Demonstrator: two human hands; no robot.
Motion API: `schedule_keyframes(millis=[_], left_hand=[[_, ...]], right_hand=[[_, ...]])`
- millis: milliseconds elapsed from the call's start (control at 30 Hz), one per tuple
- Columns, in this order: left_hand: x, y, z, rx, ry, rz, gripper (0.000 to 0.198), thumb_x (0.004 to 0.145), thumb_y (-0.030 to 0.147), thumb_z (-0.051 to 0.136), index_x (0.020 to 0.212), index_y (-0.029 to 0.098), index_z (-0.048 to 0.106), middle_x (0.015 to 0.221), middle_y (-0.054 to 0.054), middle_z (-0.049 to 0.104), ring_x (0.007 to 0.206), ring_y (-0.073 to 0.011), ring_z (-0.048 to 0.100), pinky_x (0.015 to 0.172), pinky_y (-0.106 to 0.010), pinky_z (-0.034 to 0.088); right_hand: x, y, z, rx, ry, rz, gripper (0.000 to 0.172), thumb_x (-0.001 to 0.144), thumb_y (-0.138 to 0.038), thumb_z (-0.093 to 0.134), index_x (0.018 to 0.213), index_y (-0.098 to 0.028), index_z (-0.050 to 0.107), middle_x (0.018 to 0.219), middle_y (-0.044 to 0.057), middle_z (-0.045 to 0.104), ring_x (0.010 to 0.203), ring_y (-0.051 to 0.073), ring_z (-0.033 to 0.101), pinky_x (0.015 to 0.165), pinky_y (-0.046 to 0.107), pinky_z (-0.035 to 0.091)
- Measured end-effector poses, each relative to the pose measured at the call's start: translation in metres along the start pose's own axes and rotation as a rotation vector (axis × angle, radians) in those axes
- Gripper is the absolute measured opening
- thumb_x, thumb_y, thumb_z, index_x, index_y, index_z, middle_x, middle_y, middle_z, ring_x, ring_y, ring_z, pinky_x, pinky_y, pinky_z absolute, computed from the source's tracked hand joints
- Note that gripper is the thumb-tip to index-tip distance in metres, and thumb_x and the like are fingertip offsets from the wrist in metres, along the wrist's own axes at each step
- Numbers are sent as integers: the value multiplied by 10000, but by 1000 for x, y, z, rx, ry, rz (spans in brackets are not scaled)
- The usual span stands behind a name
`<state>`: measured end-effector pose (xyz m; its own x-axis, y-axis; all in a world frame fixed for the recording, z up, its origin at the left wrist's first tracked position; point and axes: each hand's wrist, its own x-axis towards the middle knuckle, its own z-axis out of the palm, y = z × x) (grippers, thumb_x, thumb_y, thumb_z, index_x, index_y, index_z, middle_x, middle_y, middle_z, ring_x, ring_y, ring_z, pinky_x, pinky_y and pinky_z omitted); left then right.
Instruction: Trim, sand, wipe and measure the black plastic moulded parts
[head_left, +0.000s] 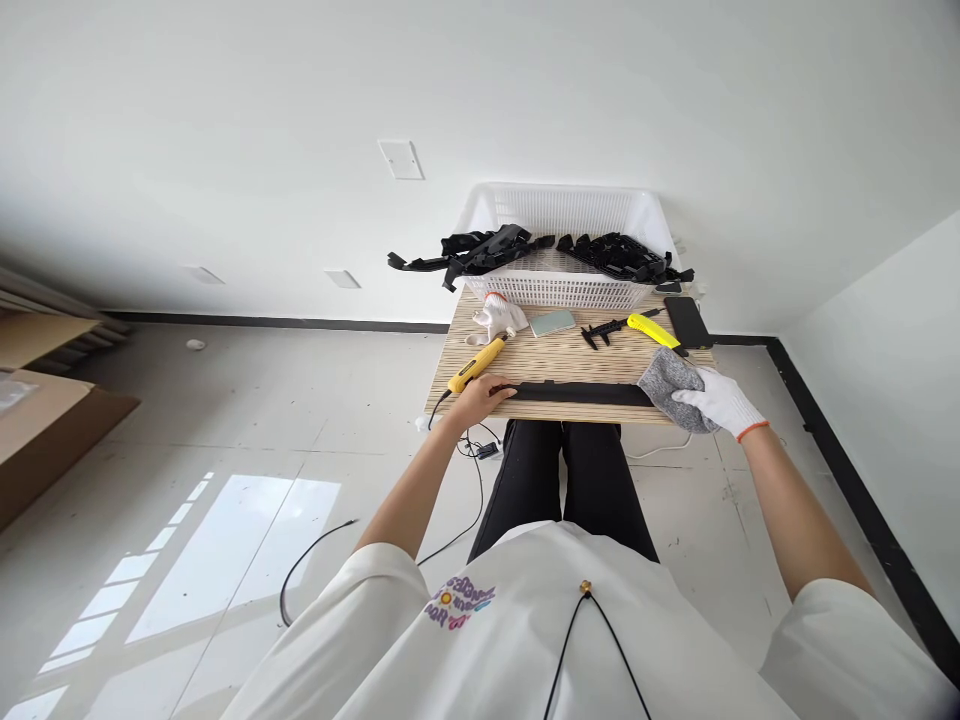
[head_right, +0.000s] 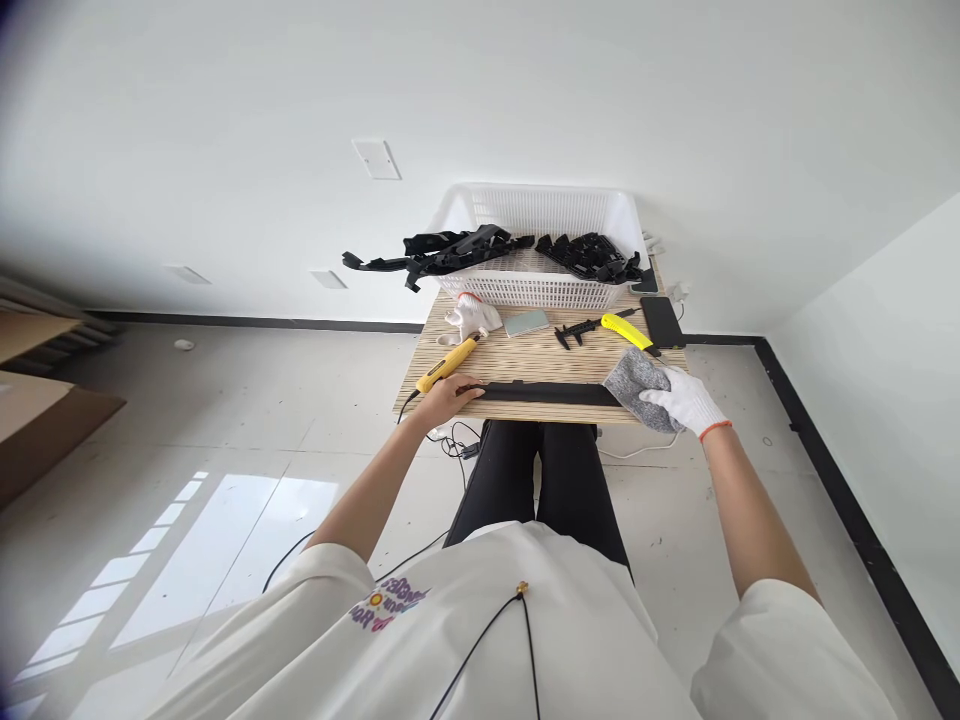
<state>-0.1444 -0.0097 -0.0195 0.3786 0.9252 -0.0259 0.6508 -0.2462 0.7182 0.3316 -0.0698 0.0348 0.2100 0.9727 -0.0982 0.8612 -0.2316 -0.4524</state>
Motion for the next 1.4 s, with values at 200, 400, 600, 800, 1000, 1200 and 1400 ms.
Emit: schedule_keyframes(millis=[200, 400, 600, 800, 1000, 1200, 1400], left_hand=[[-2, 0, 1, -1, 35, -6, 439, 890, 566, 563, 1092, 212, 725, 1130, -76, 713, 1025, -240, 647, 891, -344, 518], [-3, 2, 1, -2, 43, -36, 436, 892, 555, 569, 1105, 208, 725, 1149, -79, 707, 1022, -237, 643, 922, -347, 514], [-4, 2, 1, 4, 65, -53, 444, 883, 567, 576, 1078, 200, 733, 1084, -80, 716, 956, -231, 649, 887, -344, 527], [-2, 2, 2, 1, 75, -31, 425, 884, 548, 579, 1084, 205, 731, 1098, -76, 727, 946, -231, 655, 878, -341, 530], [-2, -2, -5, 25, 145, -13, 353, 892, 501, 572, 1014, 214, 738, 998, -69, 748, 885, -237, 684, 803, -348, 555], [-2, 12, 2, 37, 106, 49, 258, 914, 458, 566, 998, 272, 724, 1040, -40, 745, 991, -241, 682, 886, -357, 541], [2, 13, 5, 127, 103, -27, 172, 886, 292, 541, 908, 213, 692, 954, -70, 716, 935, -252, 673, 836, -364, 546]], right_hand=[[2, 16, 2, 350, -65, 203, 406, 777, -388, 693, 1090, -133, 732, 962, 146, 747, 853, 244, 690, 725, 328, 499], [-5, 20, 10, 407, -29, 184, 415, 719, -383, 722, 1076, -170, 727, 978, 112, 747, 885, 253, 685, 764, 347, 504], [-9, 5, 17, 13, 12, 26, 526, 678, -510, 763, 1080, -176, 697, 1081, 118, 700, 959, 274, 629, 800, 360, 453], [-13, -53, 44, -379, 64, -184, 504, 807, -689, 552, 784, -200, 674, 848, 114, 703, 922, 296, 609, 865, 416, 393], [-17, -96, 77, -483, 299, -282, 607, 806, -761, 529, 846, -173, 669, 747, 98, 689, 768, 279, 639, 1108, 494, 230], [-20, -132, 106, -375, 440, -437, 653, 839, -726, 535, 1112, -150, 680, 1106, 156, 698, 1044, 349, 590, 1126, 552, 208], [-25, -201, 129, -317, 248, -403, 606, 846, -743, 497, 838, -166, 681, 799, 131, 643, 820, 298, 584, 874, 481, 406]])
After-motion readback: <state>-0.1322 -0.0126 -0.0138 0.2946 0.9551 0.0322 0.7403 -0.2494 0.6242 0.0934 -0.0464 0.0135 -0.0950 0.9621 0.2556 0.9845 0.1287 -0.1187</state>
